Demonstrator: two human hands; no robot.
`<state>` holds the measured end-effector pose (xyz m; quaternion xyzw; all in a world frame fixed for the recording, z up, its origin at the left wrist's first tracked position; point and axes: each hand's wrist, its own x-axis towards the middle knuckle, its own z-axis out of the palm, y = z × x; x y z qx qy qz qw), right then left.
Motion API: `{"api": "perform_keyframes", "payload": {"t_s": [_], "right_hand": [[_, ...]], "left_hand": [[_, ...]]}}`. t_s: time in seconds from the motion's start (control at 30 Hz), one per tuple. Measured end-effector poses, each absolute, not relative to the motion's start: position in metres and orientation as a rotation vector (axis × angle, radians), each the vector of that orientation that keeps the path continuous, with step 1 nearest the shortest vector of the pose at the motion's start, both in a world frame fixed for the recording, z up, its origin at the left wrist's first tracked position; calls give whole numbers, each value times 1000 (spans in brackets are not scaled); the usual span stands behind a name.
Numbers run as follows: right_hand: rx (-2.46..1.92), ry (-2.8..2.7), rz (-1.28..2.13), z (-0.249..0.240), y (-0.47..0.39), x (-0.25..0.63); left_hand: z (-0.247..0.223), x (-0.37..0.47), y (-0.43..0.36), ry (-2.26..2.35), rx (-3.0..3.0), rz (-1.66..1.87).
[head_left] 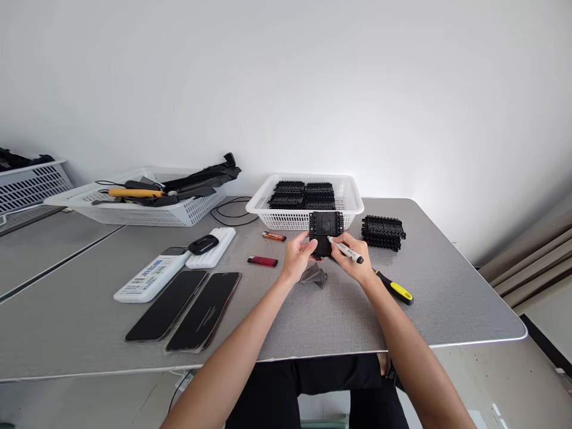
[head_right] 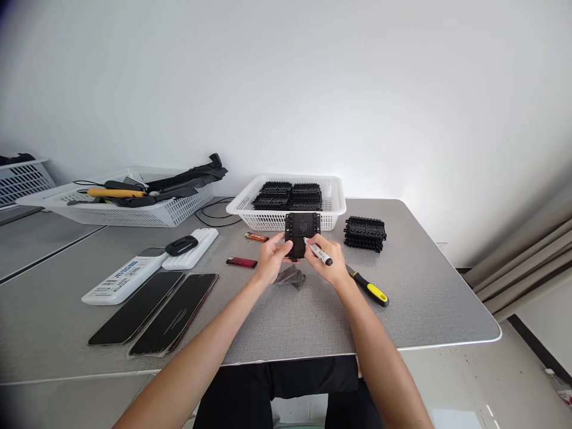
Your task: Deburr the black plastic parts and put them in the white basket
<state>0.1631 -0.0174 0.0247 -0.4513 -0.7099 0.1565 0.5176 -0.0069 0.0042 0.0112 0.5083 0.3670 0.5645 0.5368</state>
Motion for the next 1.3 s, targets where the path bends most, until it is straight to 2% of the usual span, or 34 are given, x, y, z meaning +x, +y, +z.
{"api": "perform_keyframes", "payload": {"t_s": [0.37,0.6,0.97,1.3], "right_hand": [[-1072,-1459,228,29,-21,166],[-883,-1601,186,29,-17,169],[-875,-1635,188,27,-15,171],[-854,-1532,90,28,-18,172]], "left_hand": [[8,-4,6,879,1174,1286],[6,-2,3,874,1268,1244],[7,-2,1,878,1302,1207],[7,-2,5,876,1040,1325]]}}
